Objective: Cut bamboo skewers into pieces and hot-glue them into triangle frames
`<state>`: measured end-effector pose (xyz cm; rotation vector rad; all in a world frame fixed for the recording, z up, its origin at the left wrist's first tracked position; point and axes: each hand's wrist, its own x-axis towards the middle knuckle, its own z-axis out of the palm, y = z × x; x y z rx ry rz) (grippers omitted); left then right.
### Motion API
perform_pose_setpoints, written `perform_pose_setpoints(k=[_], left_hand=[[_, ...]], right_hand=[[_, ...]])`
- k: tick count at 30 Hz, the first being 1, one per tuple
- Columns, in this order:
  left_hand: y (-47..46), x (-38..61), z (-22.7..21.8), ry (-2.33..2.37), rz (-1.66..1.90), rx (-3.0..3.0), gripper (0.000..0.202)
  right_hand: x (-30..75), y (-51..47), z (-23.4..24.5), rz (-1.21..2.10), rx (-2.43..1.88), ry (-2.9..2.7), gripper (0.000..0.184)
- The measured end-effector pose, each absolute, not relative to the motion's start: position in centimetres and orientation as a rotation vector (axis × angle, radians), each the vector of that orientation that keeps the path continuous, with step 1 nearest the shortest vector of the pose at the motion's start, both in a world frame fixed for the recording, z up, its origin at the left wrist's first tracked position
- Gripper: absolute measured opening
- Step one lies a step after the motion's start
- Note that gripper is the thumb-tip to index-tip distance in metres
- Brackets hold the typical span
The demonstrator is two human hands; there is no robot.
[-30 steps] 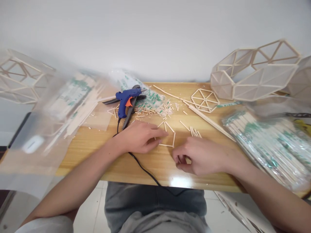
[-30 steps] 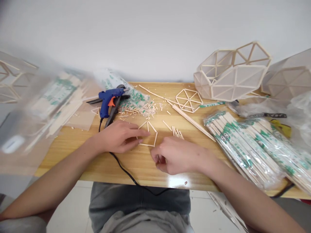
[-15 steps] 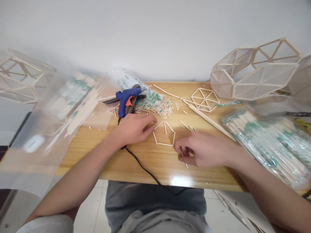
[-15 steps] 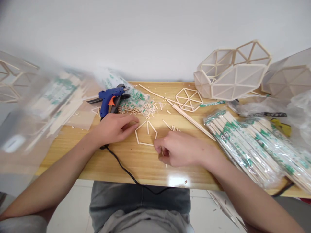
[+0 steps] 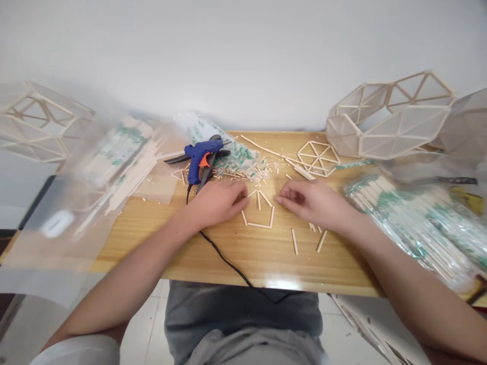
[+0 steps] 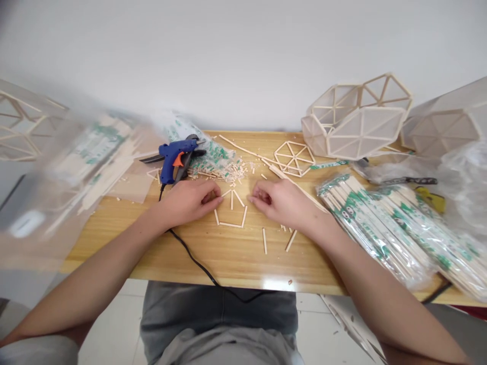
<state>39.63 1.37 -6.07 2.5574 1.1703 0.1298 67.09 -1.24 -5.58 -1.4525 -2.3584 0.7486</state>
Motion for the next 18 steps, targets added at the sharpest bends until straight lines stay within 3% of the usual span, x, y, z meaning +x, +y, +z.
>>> perform_pose_setpoints(k=[6,13,18], left_hand=[[1.4,39.3,-6.7,1.209,0.244,2.598,0.010],[0.9,39.3,-6.3,0.931,0.807,2.950,0.015],[0.4,39.6,-5.7,0.874,0.927,3.015,0.012]], right_hand=[[65.8,-1.7,-6.3,0.793,-1.380,-2.067,0.025],[64.6,-2.1,-5.5,1.528,-1.284,-1.563,0.039],[64.2,-2.1,-5.8,1.639,-1.240,-1.373,0.041]])
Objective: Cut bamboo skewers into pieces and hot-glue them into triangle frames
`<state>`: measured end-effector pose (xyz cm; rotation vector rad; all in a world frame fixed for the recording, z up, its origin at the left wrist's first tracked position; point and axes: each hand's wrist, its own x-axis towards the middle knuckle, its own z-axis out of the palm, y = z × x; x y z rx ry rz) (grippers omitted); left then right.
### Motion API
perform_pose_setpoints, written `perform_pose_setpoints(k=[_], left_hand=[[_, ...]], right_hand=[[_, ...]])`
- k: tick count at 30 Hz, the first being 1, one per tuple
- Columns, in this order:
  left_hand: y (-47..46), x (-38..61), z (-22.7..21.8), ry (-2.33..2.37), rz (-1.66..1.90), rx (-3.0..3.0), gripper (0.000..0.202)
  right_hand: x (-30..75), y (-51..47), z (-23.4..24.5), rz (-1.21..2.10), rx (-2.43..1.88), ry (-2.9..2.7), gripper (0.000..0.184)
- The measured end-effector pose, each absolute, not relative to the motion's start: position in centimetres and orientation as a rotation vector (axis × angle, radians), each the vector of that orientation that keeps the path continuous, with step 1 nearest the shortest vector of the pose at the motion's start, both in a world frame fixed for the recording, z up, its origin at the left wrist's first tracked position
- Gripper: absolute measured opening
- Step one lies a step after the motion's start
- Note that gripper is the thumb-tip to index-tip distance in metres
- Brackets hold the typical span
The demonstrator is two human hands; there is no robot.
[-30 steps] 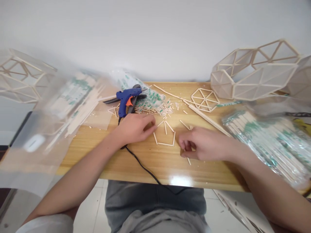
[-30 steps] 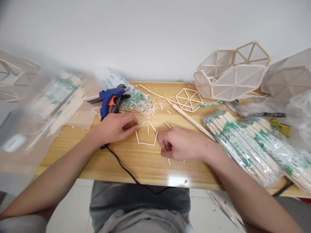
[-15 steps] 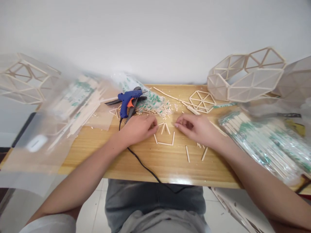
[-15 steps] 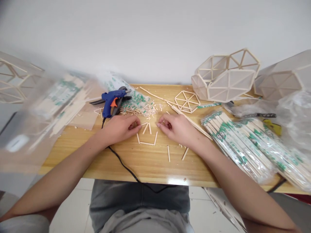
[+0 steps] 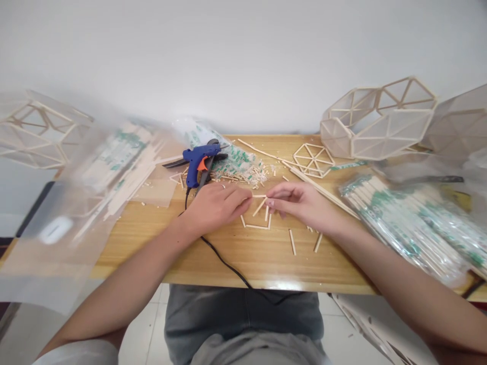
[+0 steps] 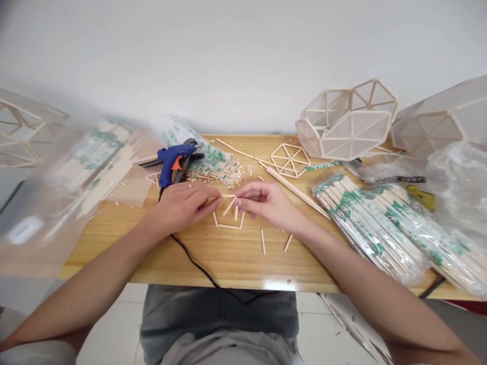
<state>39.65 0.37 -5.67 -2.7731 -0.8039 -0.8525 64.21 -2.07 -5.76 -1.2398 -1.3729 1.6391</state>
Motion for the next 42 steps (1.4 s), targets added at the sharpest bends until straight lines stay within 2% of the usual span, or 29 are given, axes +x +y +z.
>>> perform_pose_setpoints(k=[11,18,42], left_hand=[[0.1,39.6,-5.3,-0.791,-0.900,-2.809,0.024],[0.3,39.3,-6.0,-0.821,-0.858,-2.772,0.012],[0.6,38.7,-6.3,-0.899,-0.918,-2.792,0.013]], right_hand=[[63.9,-2.3,-6.6,1.644,-1.181,-1.184,0.039],[63.7,-2.3,-6.5,1.616,-1.174,-1.145,0.041],[64.0,-2.3,-6.9,1.627,-1.157,-1.182,0.044]])
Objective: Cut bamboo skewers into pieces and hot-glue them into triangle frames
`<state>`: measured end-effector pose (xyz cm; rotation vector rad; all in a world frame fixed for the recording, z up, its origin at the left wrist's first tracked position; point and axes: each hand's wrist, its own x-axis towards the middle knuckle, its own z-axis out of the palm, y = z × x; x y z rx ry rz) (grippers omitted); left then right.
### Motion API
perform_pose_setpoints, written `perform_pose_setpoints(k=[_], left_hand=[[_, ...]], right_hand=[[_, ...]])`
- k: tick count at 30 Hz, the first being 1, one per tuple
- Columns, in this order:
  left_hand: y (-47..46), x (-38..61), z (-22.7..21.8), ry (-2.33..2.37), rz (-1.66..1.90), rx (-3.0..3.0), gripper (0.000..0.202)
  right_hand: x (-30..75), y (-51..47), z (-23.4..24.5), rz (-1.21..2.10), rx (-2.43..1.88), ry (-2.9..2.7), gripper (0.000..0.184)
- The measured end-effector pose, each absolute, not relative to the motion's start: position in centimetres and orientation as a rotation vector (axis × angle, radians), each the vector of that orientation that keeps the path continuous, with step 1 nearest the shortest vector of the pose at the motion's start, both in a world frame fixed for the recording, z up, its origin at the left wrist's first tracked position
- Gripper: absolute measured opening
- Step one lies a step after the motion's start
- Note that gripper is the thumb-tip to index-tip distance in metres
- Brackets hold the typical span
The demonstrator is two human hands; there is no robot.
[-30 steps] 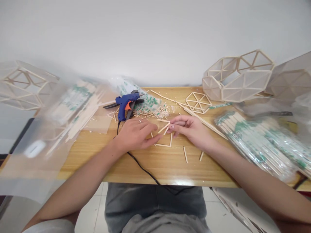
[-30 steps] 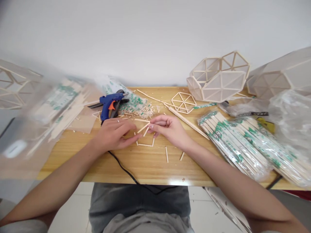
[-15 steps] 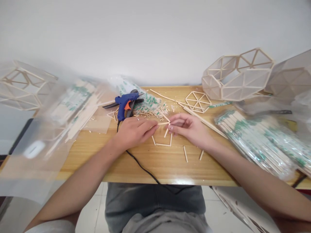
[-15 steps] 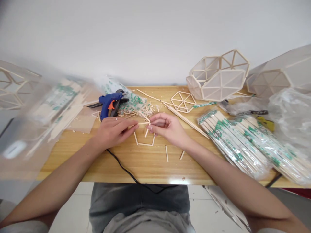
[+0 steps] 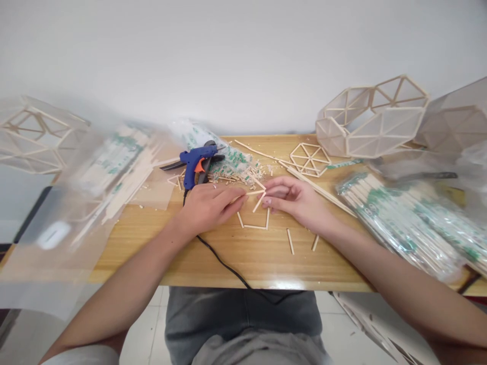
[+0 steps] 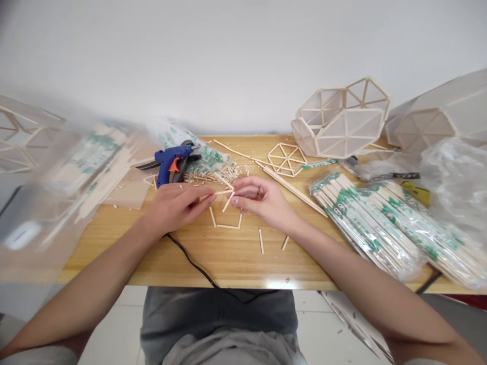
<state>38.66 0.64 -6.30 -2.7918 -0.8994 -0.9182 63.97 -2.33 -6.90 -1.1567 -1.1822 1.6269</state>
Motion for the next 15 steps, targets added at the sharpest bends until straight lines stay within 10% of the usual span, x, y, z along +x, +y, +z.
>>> perform_pose_setpoints(k=[15], left_hand=[[0.97,38.41,-5.98,-0.906,-0.959,-2.794,0.015]], right_hand=[[63.88,-2.35,-6.59,1.546,-1.139,-1.281,0.038]])
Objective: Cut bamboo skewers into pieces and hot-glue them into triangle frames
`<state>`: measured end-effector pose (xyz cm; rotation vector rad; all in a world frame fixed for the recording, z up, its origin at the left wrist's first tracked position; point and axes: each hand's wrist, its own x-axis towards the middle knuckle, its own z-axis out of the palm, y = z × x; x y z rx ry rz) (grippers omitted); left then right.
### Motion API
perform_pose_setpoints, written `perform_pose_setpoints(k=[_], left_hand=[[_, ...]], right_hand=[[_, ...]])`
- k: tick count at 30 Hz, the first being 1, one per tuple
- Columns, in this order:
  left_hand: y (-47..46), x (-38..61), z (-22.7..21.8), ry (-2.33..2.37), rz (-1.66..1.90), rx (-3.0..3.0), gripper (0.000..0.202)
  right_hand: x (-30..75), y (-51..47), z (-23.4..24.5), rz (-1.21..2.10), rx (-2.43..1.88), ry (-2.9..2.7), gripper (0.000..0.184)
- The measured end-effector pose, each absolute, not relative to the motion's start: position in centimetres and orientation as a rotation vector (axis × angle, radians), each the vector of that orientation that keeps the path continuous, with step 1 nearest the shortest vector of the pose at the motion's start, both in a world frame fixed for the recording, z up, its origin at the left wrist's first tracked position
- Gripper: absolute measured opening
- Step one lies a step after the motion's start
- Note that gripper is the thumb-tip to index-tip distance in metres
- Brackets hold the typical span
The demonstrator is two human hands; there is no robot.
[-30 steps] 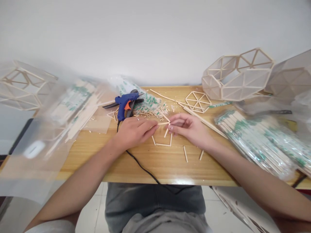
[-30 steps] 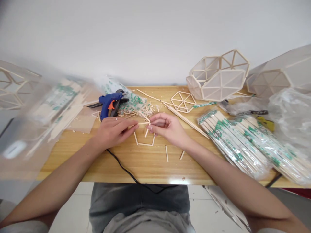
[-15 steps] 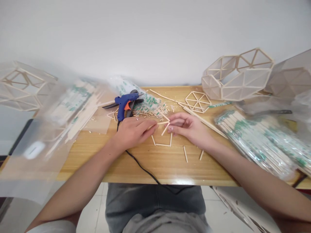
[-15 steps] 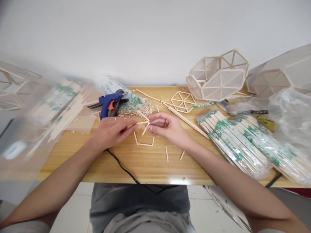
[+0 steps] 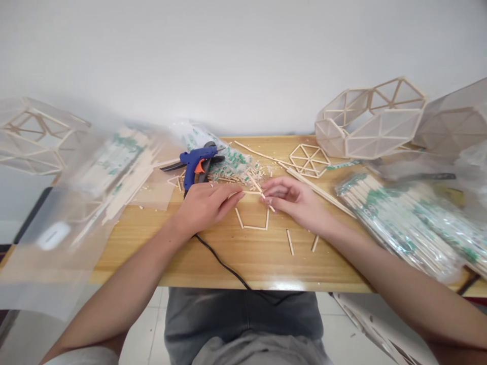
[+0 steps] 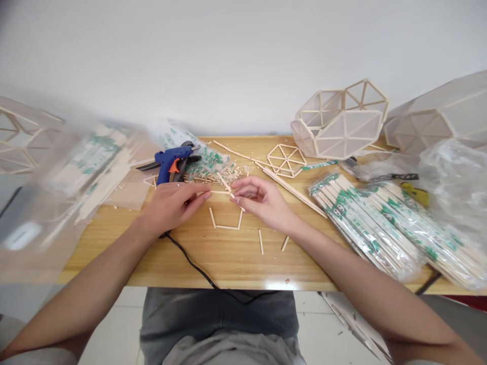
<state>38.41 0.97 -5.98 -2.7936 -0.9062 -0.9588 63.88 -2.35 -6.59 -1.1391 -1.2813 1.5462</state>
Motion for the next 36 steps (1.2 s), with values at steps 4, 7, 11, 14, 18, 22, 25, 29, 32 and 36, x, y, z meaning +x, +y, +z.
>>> perform_pose_setpoints(k=[4,7,11,14,18,22,25,29,32,36], left_hand=[[1.11,38.33,-5.92,-0.945,-0.925,-2.816,0.018],[1.22,38.33,-5.97,-0.954,-0.927,-2.821,0.021],[1.37,38.26,-6.10,-0.958,-0.926,-2.821,0.024],[1.47,38.05,-6.25,-1.003,-0.853,-2.828,0.029],[1.54,37.89,-6.42,-1.055,-0.759,-2.840,0.034],[1.59,38.00,-6.36,-1.063,-0.762,-2.847,0.038],[1.67,37.97,-6.28,-1.070,-0.796,-2.860,0.038],[1.80,37.77,-6.27,-1.046,-0.848,-2.887,0.036],[1.84,37.71,-6.29,-1.058,-0.840,-2.883,0.037],[1.81,37.79,-6.27,-1.097,-0.818,-2.890,0.037]], right_hand=[[64.01,-2.42,-6.50,1.544,-1.137,-1.304,0.038],[64.06,-2.43,-6.42,1.545,-1.127,-1.319,0.038],[64.10,-2.45,-6.38,1.547,-1.123,-1.335,0.036],[64.11,-2.48,-6.48,1.540,-1.105,-1.341,0.034],[64.05,-2.52,-6.67,1.518,-1.108,-1.358,0.033],[64.03,-2.51,-6.68,1.459,-1.106,-1.394,0.033],[64.11,-2.47,-6.72,1.427,-1.113,-1.416,0.034],[64.23,-2.35,-6.99,1.416,-1.107,-1.418,0.033],[64.24,-2.30,-7.12,1.414,-1.101,-1.419,0.030],[64.24,-2.36,-7.05,1.390,-1.117,-1.451,0.026]])
